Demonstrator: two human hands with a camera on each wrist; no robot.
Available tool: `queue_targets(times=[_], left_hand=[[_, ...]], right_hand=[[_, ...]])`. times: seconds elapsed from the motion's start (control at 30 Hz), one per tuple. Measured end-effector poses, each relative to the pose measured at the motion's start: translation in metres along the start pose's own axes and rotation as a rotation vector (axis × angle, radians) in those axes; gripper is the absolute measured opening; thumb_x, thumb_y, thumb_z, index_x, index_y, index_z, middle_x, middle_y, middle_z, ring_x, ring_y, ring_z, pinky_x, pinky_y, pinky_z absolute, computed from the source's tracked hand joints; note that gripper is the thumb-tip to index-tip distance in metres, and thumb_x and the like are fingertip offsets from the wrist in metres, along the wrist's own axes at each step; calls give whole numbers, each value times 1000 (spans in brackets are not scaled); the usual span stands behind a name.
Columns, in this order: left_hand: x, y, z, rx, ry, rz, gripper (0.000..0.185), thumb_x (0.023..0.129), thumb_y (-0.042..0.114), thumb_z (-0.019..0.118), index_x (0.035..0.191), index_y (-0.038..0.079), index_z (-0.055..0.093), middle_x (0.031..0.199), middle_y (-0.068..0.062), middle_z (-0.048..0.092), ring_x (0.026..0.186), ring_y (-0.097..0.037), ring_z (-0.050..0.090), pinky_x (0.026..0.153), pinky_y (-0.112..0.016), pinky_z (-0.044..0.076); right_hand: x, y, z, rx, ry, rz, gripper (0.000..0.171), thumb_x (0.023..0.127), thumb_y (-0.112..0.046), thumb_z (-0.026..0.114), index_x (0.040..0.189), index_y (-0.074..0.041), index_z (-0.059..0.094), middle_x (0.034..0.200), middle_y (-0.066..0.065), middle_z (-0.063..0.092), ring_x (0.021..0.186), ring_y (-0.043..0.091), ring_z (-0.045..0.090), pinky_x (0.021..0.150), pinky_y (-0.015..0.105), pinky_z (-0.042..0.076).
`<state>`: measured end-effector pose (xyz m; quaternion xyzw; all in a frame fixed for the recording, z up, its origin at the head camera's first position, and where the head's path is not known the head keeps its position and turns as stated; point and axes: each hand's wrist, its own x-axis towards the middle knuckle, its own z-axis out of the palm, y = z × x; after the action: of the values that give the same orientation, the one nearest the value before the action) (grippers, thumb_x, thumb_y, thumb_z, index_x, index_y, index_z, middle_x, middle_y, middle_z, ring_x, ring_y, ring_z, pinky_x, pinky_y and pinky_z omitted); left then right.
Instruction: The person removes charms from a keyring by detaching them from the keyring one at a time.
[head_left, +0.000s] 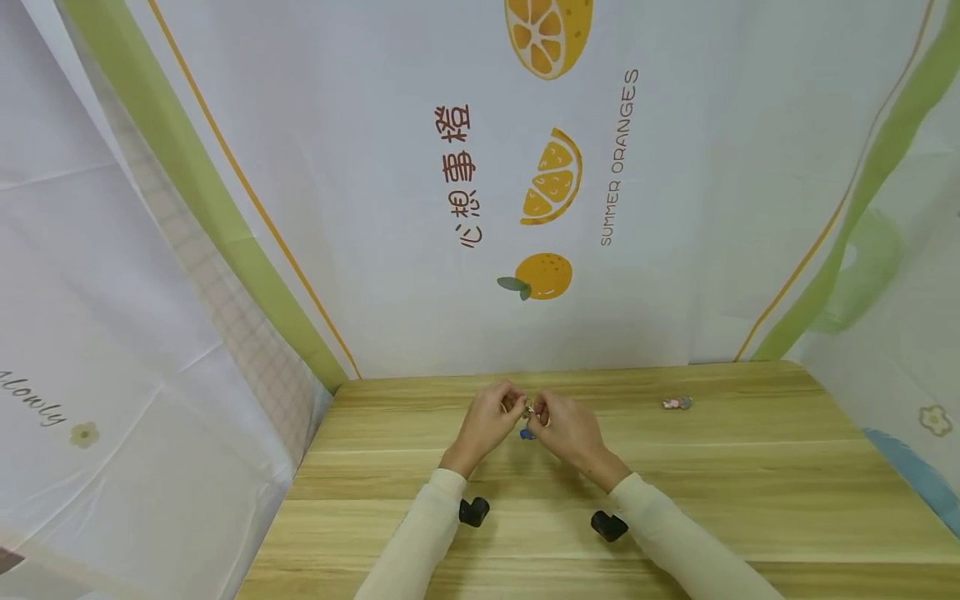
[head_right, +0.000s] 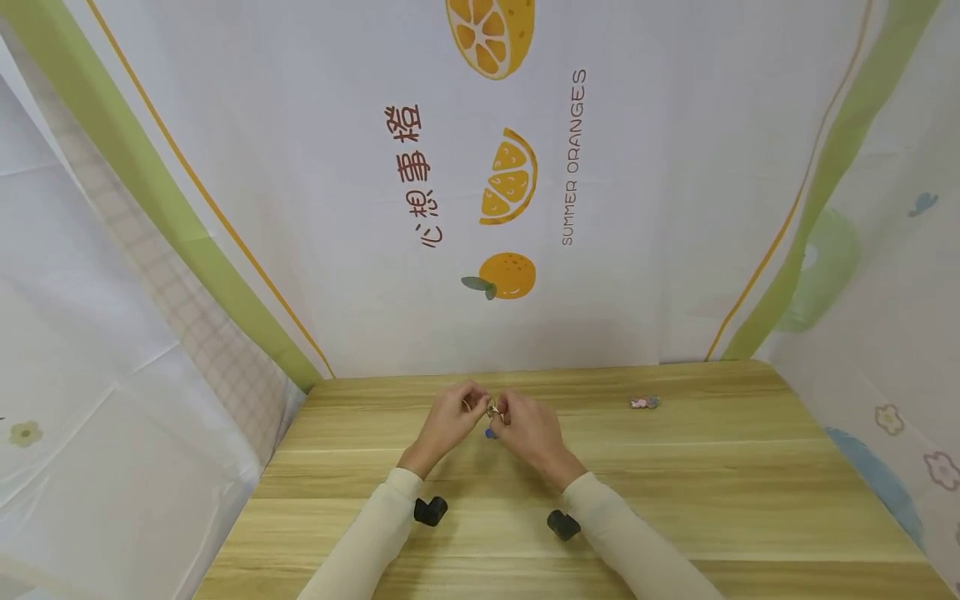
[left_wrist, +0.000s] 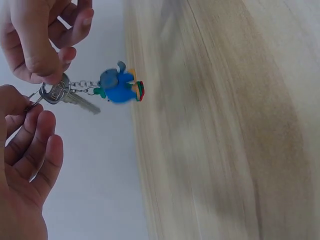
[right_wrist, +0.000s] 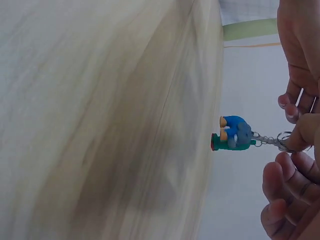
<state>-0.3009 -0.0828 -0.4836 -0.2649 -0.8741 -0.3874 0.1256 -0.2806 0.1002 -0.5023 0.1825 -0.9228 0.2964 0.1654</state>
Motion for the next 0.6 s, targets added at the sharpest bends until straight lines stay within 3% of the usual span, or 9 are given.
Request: queue_targets(times=[0.3, 0.6], left_hand=[[0, -4, 3, 9, -8, 85, 15, 104, 2, 65, 113, 2, 77, 104, -12, 77, 85, -18, 70, 76, -24, 60], [-1, -3, 2, -57, -97, -4, 16, 102, 0, 64, 110, 2, 77, 106, -11, 74, 89, -18, 69, 78, -23, 59]], right_hand=[[1, 7, -2, -30, 37, -21, 6, 94, -11, 77, 95, -12, 71, 83, -3, 74, 48, 2, 39, 42, 19, 29], [2, 14, -3, -31, 85, 29, 5, 94, -9, 76, 97, -12, 74, 90, 1, 79, 51, 2, 46, 43, 20, 34]])
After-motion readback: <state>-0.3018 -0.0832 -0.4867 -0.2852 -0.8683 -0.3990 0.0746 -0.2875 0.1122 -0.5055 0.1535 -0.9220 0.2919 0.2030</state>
